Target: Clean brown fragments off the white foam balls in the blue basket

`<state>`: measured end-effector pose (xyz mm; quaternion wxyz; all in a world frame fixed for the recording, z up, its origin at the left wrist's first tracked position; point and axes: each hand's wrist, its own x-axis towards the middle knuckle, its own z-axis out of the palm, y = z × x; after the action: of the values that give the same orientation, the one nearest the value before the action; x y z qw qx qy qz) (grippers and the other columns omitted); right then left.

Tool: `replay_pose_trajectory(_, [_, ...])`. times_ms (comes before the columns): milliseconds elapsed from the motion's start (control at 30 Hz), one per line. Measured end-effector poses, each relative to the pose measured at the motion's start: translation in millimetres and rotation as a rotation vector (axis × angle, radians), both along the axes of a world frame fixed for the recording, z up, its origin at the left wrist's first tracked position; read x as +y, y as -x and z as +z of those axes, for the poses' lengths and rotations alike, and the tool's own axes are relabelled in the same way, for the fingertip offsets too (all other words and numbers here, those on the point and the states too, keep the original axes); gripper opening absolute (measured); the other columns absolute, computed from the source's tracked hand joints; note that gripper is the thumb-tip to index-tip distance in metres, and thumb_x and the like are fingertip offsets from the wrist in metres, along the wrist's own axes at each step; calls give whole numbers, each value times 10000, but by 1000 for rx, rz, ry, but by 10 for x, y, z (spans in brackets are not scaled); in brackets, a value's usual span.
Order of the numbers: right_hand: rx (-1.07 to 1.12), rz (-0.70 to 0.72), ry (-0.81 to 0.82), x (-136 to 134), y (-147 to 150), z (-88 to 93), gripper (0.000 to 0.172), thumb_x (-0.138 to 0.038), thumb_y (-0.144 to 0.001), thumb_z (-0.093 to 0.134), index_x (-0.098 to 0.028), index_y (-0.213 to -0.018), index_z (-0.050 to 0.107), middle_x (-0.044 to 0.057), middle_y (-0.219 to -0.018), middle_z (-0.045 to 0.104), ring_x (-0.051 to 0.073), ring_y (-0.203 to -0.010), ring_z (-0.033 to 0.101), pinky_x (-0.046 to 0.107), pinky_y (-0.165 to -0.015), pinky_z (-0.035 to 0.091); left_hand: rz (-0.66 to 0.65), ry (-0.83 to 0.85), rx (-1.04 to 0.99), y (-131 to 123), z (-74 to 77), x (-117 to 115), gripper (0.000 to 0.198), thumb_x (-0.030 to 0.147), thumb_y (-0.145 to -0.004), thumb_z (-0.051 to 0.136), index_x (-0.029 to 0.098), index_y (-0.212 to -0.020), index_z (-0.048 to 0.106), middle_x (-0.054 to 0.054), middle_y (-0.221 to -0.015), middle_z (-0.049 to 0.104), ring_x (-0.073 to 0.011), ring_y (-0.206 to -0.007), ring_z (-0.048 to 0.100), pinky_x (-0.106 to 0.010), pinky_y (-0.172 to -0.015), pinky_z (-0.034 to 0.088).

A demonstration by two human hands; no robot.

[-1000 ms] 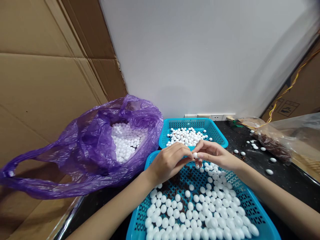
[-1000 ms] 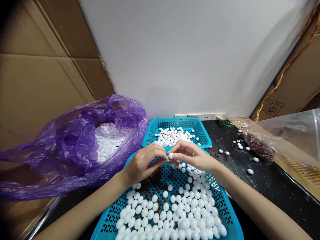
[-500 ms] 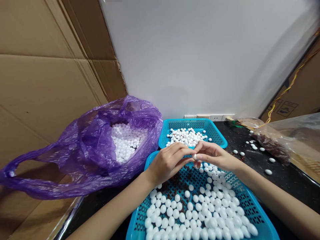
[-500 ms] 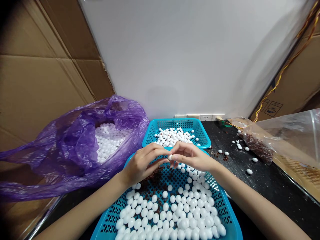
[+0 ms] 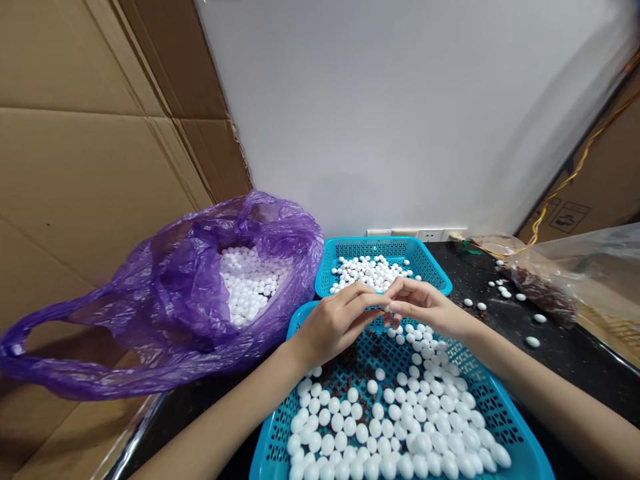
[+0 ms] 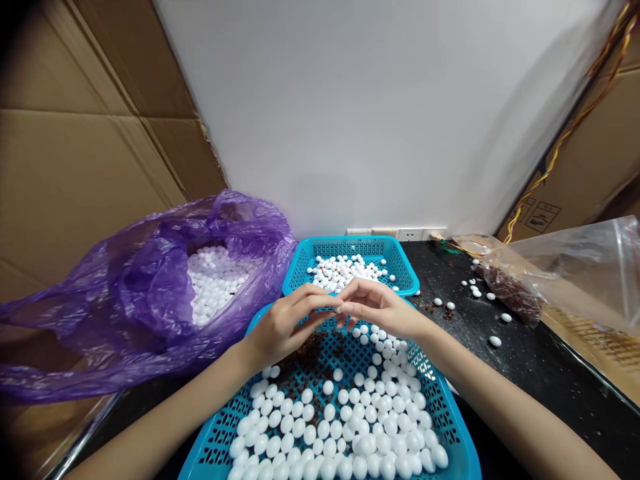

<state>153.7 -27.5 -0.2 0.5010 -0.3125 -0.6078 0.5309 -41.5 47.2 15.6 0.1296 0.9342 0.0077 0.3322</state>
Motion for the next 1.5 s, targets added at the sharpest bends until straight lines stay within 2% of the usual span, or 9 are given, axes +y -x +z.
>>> replay_pose_trajectory(300, [-71,-8,70,34,-13,-38,191,-309,-812,664,-160,-917,607,16,-755,631,118,-699,611,237,-616,490,83,75,20,3,-48,1,187,20,-790,418,180,-886,418,-32,-898,521,-122,-747,533,-225,-604,450])
replay_pose_trajectory(533, [-443,415,174,-57,14,-17,164,-255,-790,670,-139,-901,639,31,-807,661,116,-706,619,250,-672,494,207,120,-14,4,-32,8,188,10,-764,411,185,-831,393,-10,-888,497,-87,-659,480,-200,-576,413])
replay_pose_trajectory(600, [-395,304,126,-41,21,-30,170,-277,-810,652,-152,-923,625,33,-833,645,111,-693,603,224,-614,488,217,143,-24,2,-33,10,190,7,-765,409,184,-833,395,-9,-892,494,-85,-653,472,-199,-576,409])
replay_pose_trajectory(767, [-60,-440,-135,81,-34,-84,369,-337,-856,589,-251,-1190,459,75,-1124,505,103,-666,519,184,-447,436,197,191,-15,-1,-41,12,188,10,-767,401,180,-846,418,-15,-904,502,-85,-643,463,-203,-579,414])
replay_pose_trajectory(833, [-51,-539,-158,114,-59,-102,377,-345,-859,577,-251,-1197,440,85,-1146,481,110,-661,506,196,-447,443,191,203,11,0,-35,13,186,21,-766,400,178,-858,436,-17,-901,507,-91,-647,465,-213,-590,419])
replay_pose_trajectory(1033, [-255,-460,-151,72,-10,-98,195,-337,-876,529,-222,-1032,505,68,-1081,530,109,-632,485,202,-450,383,170,193,345,19,-21,7,169,61,-791,419,183,-830,529,5,-832,560,-126,-733,540,-236,-658,423])
replay_pose_trajectory(1200, [-869,-325,-204,-5,48,-76,101,-197,-830,503,-193,-873,594,-1,-697,600,86,-473,433,220,-471,271,145,154,601,44,-78,14,179,100,-771,467,184,-859,598,-7,-873,623,-154,-780,595,-242,-679,436])
replay_pose_trajectory(1300, [-1148,-354,-239,-27,66,-70,115,-160,-772,512,-197,-804,616,-10,-591,599,116,-514,486,236,-501,233,171,153,682,49,-104,27,157,125,-768,483,180,-850,605,-14,-870,646,-177,-816,611,-255,-699,446])
replay_pose_trajectory(1500, [-1216,-380,-195,-32,79,-24,96,-171,-721,510,-189,-776,588,-4,-588,599,123,-525,491,238,-504,210,189,153,750,47,-78,24,141,138,-739,503,185,-817,611,-14,-840,664,-186,-781,621,-255,-652,437])
